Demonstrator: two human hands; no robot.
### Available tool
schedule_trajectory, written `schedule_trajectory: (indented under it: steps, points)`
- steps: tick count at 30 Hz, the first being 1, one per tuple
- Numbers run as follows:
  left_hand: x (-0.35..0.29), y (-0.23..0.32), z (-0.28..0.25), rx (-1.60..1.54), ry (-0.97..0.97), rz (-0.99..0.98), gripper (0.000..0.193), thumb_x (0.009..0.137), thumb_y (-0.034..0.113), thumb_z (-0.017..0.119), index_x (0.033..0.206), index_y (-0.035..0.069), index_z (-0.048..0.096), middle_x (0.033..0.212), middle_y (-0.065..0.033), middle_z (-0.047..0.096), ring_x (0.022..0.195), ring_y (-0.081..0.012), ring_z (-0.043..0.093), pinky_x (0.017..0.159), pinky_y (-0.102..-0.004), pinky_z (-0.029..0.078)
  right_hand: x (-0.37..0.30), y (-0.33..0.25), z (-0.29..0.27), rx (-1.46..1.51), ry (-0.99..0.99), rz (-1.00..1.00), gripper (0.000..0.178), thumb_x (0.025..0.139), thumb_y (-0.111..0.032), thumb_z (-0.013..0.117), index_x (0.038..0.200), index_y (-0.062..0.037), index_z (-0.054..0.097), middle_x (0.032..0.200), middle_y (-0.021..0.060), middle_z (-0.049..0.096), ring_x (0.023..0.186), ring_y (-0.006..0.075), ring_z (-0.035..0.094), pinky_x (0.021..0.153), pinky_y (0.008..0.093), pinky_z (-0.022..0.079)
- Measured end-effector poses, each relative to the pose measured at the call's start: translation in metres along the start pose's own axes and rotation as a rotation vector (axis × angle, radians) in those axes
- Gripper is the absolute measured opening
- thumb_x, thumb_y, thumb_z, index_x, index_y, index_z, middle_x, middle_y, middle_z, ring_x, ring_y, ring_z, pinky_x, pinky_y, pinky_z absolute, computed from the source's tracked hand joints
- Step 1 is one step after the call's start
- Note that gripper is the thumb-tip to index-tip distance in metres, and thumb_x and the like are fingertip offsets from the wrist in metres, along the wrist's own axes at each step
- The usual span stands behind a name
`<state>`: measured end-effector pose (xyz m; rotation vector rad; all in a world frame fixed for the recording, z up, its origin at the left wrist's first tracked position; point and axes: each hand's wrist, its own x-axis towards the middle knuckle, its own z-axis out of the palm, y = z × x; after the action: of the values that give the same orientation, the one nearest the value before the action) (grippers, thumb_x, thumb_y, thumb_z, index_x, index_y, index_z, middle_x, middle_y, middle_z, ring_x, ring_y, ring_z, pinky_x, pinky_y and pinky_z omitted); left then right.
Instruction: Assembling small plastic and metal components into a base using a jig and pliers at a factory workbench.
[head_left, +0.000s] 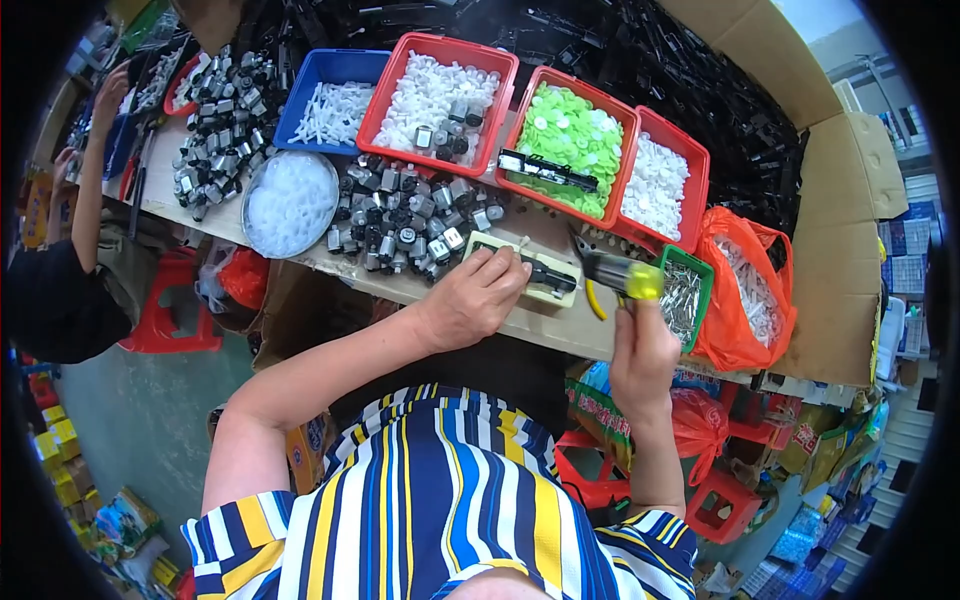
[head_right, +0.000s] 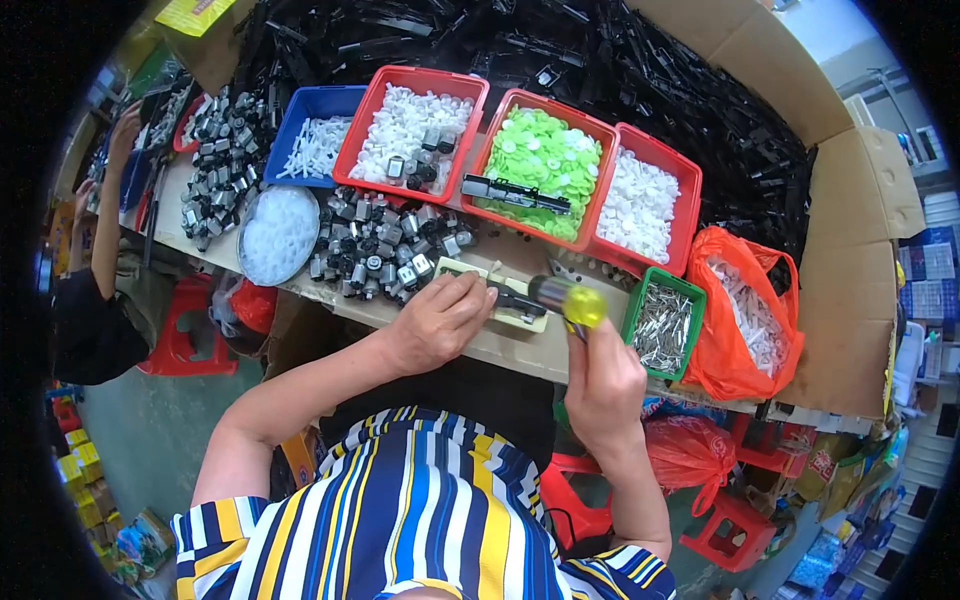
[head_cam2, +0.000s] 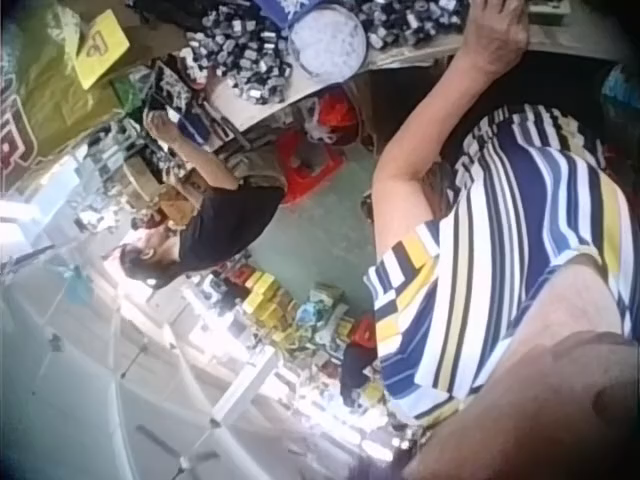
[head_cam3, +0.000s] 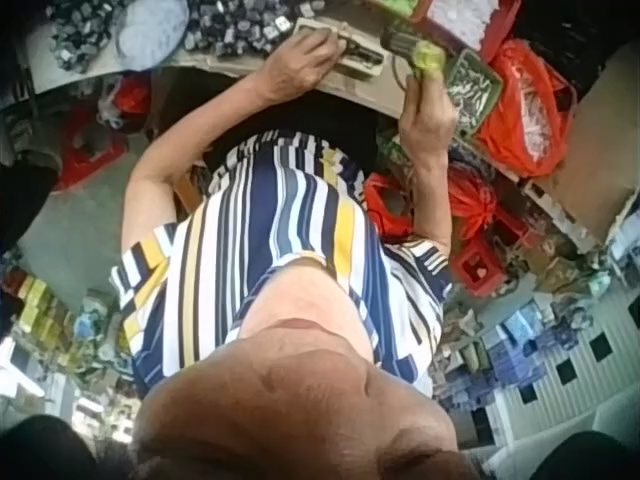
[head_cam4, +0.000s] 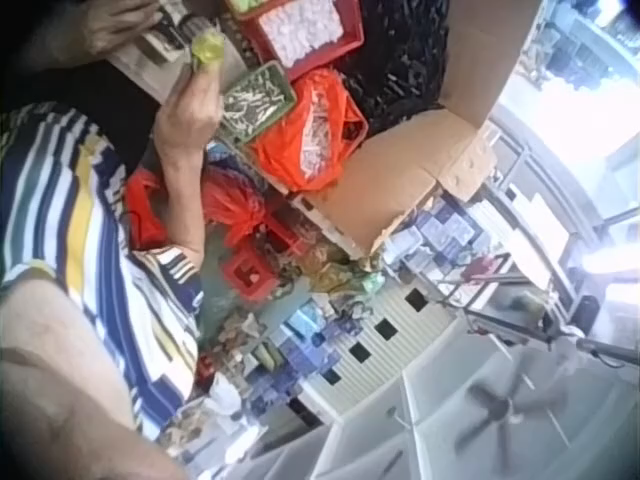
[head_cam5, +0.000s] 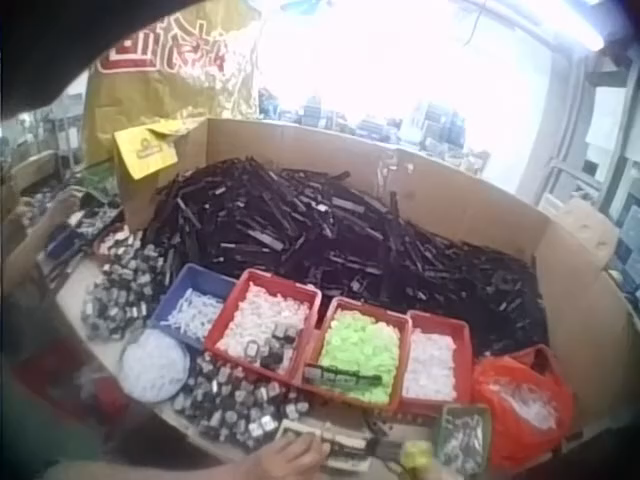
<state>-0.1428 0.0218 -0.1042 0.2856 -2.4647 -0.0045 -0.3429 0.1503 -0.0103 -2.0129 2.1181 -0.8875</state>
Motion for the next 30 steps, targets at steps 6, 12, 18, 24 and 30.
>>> schedule_trajectory:
  steps: [6,12,18,24,30]
  points:
    - [0.003,0.0,0.001,0.065,-0.017,0.01,0.043,0.082,0.014,0.058,0.113,-0.014,0.065,0.112,-0.0186,0.059,0.112,-0.0327,0.058,0.091,-0.0382,0.05,0.001,0.016,0.018,-0.329,-0.246,-0.093,0.037,0.095,-0.015,0.065,0.128,0.0008,0.059,0.075,0.0132,0.06,0.065,0.0332,0.064,0.06,0.0427,0.051]
    - [-0.008,0.033,0.003,-0.041,-0.045,-0.137,0.043,0.082,0.007,0.061,0.121,-0.013,0.062,0.129,-0.0238,0.057,0.125,-0.039,0.057,0.1,-0.0438,0.051,0.026,-0.006,0.002,-0.031,0.064,-0.229,0.044,0.089,-0.003,0.069,0.131,0.0038,0.057,0.098,0.019,0.07,0.07,0.0332,0.067,0.062,0.041,0.049]
    - [-0.011,0.033,0.007,-0.02,0.003,-0.115,0.039,0.081,0.006,0.062,0.115,-0.012,0.065,0.126,-0.0223,0.059,0.122,-0.0372,0.059,0.098,-0.0405,0.053,0.046,-0.01,0.036,-0.305,-0.262,-0.266,0.04,0.091,-0.013,0.067,0.129,-0.0053,0.058,0.073,0.0099,0.061,0.067,0.0279,0.067,0.057,0.039,0.051]
    - [-0.014,0.034,0.008,-0.046,-0.007,-0.093,0.045,0.077,0.012,0.06,0.113,-0.014,0.064,0.124,-0.0238,0.06,0.124,-0.0372,0.057,0.105,-0.0416,0.05,0.05,-0.015,0.045,-0.266,-0.221,-0.326,0.032,0.093,-0.018,0.067,0.121,-0.0048,0.062,0.073,0.0107,0.063,0.061,0.0263,0.067,0.052,0.0399,0.049]
    - [-0.015,0.031,0.004,-0.059,0.036,-0.088,0.038,0.078,0.007,0.063,0.11,-0.013,0.066,0.125,-0.023,0.061,0.123,-0.0361,0.059,0.101,-0.04,0.052,0.05,-0.01,0.04,-0.049,-0.01,-0.317,0.033,0.094,-0.019,0.065,0.123,-0.0054,0.058,0.07,0.013,0.064,0.056,0.0338,0.065,0.053,0.0417,0.052]
